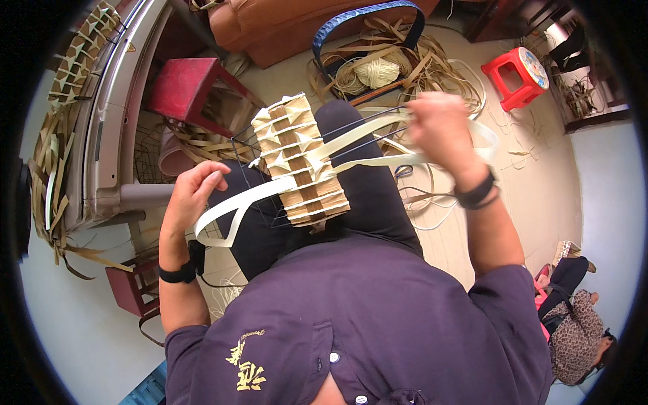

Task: The person weaves a basket by threading strips of light-colored material through a vertical wire frame. They thread the strips one by one, alternating the pattern and pulling them through the frame by hand to secure them in place.

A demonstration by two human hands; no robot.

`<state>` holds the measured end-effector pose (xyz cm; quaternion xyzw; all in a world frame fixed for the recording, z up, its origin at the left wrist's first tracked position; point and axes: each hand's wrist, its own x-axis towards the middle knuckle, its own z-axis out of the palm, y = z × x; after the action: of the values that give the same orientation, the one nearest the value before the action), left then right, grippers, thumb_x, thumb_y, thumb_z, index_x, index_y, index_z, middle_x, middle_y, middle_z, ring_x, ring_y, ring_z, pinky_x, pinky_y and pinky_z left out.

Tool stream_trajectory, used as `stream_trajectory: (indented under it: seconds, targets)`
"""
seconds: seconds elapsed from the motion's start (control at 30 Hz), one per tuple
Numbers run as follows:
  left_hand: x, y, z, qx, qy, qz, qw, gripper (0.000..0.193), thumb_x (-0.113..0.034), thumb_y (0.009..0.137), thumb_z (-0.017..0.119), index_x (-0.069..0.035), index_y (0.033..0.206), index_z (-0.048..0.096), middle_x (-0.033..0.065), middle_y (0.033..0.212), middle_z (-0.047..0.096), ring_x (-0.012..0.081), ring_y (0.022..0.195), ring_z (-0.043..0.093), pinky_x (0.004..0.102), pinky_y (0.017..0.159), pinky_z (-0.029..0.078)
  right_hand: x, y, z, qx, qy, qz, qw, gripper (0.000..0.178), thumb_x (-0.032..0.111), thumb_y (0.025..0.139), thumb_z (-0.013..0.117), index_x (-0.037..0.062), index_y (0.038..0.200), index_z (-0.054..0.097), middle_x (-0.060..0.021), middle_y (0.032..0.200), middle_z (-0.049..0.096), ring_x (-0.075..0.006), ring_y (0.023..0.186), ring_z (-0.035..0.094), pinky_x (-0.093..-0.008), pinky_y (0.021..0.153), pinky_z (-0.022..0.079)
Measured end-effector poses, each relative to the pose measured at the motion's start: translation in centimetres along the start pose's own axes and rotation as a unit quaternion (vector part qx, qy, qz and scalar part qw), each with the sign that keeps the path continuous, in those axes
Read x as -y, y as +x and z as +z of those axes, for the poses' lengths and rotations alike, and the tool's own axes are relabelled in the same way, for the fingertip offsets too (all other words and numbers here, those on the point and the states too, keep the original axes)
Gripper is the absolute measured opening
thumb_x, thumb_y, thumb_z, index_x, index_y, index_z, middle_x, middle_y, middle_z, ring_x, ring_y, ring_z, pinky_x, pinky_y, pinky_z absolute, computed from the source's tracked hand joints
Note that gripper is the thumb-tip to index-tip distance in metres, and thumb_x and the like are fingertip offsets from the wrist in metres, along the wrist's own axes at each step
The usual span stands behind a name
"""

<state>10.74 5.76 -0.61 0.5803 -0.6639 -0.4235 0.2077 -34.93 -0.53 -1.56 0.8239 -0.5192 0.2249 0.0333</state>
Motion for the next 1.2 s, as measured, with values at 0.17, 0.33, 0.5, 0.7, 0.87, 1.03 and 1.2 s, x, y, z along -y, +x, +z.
stream_trajectory:
  seconds: [0.17,0.33,0.5,0.7,0.87,1.03,1.2]
  targets:
    - [6.0,-3.6,-0.1,-0.052,-0.172,-0.045,0.983,0.022,-0.012,0.108,0.053,0.003,0.113,0.068,0.0049,0.099,0.070,0.0122,0.092,0.067,0.0287,0.087,0.055,-12.8,-4.9,-7.4,0.145,-0.242,0.332,0.900,0.018,0.018,0.080,0.069,0.0093,0.094,0.074,-0.0179,0.097,0.074,-0.0398,0.095,0.071,-0.0504,0.084,0.056]
    - [5.5,-6.3,2.8,-0.060,-0.209,-0.023,0.976,0.032,-0.018,0.103,0.059,0.004,0.125,0.066,0.0086,0.112,0.073,0.0152,0.100,0.068,0.0301,0.096,0.052,-5.3,-3.6,-5.5,-0.005,0.022,0.132,0.991,0.019,0.005,0.086,0.075,0.0027,0.105,0.074,-0.0132,0.104,0.073,-0.0299,0.094,0.071,-0.0363,0.085,0.055]
    - [1.0,-4.7,1.6,-0.131,-0.336,-0.009,0.933,0.069,-0.053,0.112,0.037,0.008,0.114,0.069,0.0132,0.099,0.074,0.0172,0.088,0.071,0.0280,0.080,0.056,8.5,-0.5,0.8,0.060,0.279,-0.102,0.953,0.020,0.000,0.084,0.071,0.0078,0.102,0.073,-0.0094,0.101,0.069,-0.0311,0.098,0.066,-0.0400,0.087,0.052]
    - [-2.3,-5.4,-0.2,-0.001,-0.088,0.023,0.996,0.040,-0.030,0.091,0.079,0.004,0.110,0.073,0.0058,0.084,0.071,0.0120,0.074,0.063,0.0265,0.070,0.049,10.2,1.6,5.1,0.103,0.305,-0.203,0.925,0.017,0.002,0.080,0.073,0.0073,0.096,0.071,-0.0080,0.099,0.065,-0.0320,0.094,0.066,-0.0417,0.083,0.055]
    - [-1.0,-7.0,-0.7,0.069,-0.023,-0.011,0.997,0.032,-0.018,0.083,0.086,-0.001,0.107,0.073,0.0013,0.074,0.065,0.0103,0.068,0.057,0.0271,0.065,0.047,10.1,2.2,5.2,0.134,0.320,-0.198,0.917,0.015,0.002,0.077,0.074,0.0068,0.090,0.068,-0.0093,0.097,0.066,-0.0327,0.095,0.068,-0.0423,0.082,0.057]
    - [2.9,-8.6,-1.2,0.007,-0.070,-0.029,0.997,0.013,-0.014,0.097,0.071,-0.001,0.096,0.073,0.0009,0.070,0.060,0.0098,0.065,0.052,0.0269,0.061,0.043,10.1,2.1,5.2,0.133,0.293,-0.189,0.928,0.013,0.005,0.078,0.075,0.0081,0.089,0.070,-0.0073,0.096,0.067,-0.0312,0.095,0.068,-0.0416,0.081,0.057]
    - [2.6,-9.1,-1.6,-0.037,-0.031,-0.072,0.996,0.007,-0.005,0.097,0.067,0.000,0.093,0.069,-0.0007,0.078,0.063,0.0073,0.071,0.055,0.0245,0.066,0.046,10.3,2.0,4.8,0.123,0.245,-0.178,0.945,0.007,0.009,0.080,0.075,0.0106,0.086,0.072,-0.0040,0.093,0.069,-0.0284,0.090,0.070,-0.0407,0.077,0.057]
